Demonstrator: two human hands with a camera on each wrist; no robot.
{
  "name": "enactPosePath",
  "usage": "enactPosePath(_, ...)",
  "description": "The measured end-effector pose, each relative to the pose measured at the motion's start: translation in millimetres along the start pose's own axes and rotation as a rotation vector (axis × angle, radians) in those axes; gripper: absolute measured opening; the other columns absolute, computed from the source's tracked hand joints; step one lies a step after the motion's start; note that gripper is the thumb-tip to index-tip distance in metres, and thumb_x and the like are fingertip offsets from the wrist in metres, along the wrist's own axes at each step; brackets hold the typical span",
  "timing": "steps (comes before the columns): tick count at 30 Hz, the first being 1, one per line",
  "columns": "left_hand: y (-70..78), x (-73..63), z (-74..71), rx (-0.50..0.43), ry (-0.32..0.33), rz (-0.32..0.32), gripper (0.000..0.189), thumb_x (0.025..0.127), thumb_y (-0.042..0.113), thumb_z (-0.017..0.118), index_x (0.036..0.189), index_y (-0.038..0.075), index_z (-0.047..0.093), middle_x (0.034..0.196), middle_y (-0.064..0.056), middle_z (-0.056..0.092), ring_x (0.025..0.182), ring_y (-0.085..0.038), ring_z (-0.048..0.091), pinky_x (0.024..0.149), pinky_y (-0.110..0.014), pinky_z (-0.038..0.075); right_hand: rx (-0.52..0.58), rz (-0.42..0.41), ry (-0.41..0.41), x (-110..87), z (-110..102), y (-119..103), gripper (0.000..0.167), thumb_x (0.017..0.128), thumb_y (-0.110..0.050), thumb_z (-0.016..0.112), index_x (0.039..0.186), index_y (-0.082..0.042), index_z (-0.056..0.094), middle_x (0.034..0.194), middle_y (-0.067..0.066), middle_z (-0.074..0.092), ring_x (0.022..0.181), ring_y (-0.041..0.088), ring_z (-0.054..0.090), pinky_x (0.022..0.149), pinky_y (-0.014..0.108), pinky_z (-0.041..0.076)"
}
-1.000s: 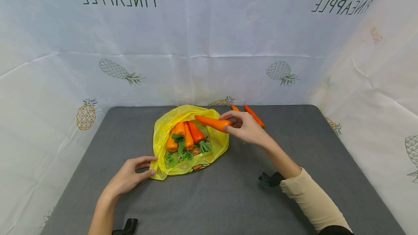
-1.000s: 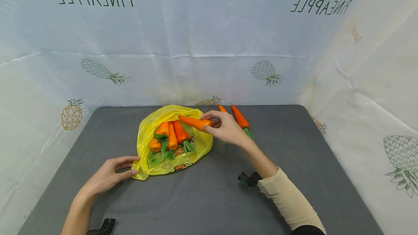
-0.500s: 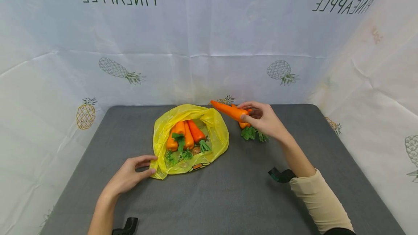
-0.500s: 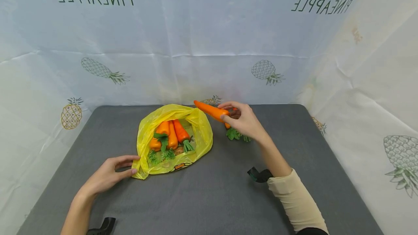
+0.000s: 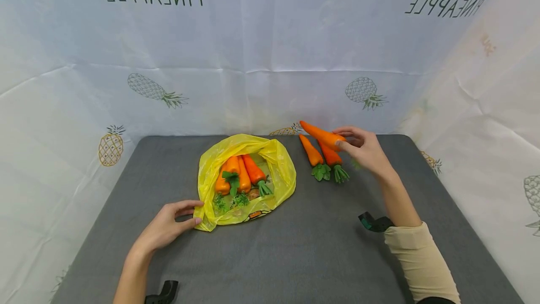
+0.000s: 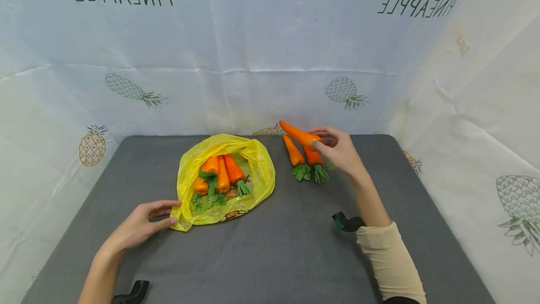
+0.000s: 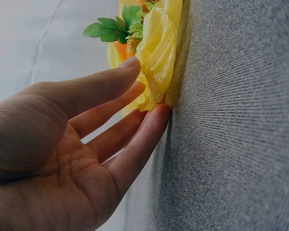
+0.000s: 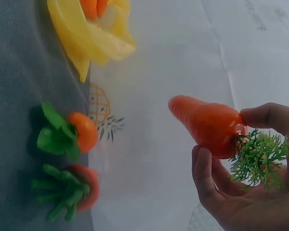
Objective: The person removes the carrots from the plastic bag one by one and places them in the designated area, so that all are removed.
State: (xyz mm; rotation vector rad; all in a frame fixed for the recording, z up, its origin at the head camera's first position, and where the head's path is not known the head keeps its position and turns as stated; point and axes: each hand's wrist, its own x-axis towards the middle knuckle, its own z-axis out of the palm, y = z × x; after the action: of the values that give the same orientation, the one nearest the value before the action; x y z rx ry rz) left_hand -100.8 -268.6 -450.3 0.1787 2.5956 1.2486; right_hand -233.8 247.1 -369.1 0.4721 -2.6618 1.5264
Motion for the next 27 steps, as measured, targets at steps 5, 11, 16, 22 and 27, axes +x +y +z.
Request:
enactPosePath(5,0.5,-0.7,-0.4,-0.005,-0.003,-0.003,0.048,0.102,0.020,0.078,0.145,0.002,0.068,0.146,-0.024,0.069,0.134,-0.045,0.066,0.104,-0.056,0.061,-0.035,0.020,0.039,-0.7,-8.9,10.7,0.037,0.108,-0.020,0.067,0.142,-0.005,0.069,0.139,0.024,0.070,0.092,-0.005,0.071,0.080,0.018,0.056)
enactPosePath(11,0.3,-0.9,-0.1,0.005,0.002,-0.010,0.047,0.102,0.023,0.079,0.143,0.004,0.069,0.146,-0.022,0.069,0.135,-0.045,0.066,0.104,-0.055,0.060,-0.057,0.053,0.050,1.0,-14.6,24.4,0.039,0.109,-0.021,0.066,0.143,-0.003,0.068,0.142,0.027,0.069,0.091,-0.008,0.069,0.080,0.016,0.057)
enactPosePath(16,0.8,-0.5,-0.1,0.002,0.005,-0.014,0.046,0.101,0.023,0.079,0.143,0.005,0.070,0.146,-0.022,0.069,0.135,-0.045,0.066,0.105,-0.056,0.060,-0.062,0.087,0.061,3.5,-16.9,36.5,0.041,0.110,-0.024,0.064,0.146,-0.003,0.066,0.144,0.029,0.067,0.092,-0.011,0.067,0.080,0.015,0.056)
enactPosePath(22,0.1,-0.4,0.0,0.002,-0.001,-0.007,0.047,0.102,0.022,0.079,0.143,0.004,0.069,0.147,-0.023,0.068,0.135,-0.045,0.066,0.104,-0.055,0.061,-0.071,0.143,0.068,3.5,-17.9,51.1,0.044,0.110,-0.028,0.064,0.148,-0.003,0.064,0.146,0.029,0.066,0.092,-0.013,0.065,0.078,0.015,0.056)
enactPosePath(27,-0.4,-0.9,0.4,0.003,0.004,-0.009,0.047,0.101,0.021,0.079,0.143,0.004,0.069,0.147,-0.023,0.068,0.135,-0.044,0.067,0.104,-0.054,0.061,-0.081,0.185,0.070,4.4,-18.4,62.5,0.046,0.110,-0.032,0.064,0.148,-0.005,0.064,0.149,0.028,0.064,0.094,-0.013,0.064,0.081,0.020,0.058)
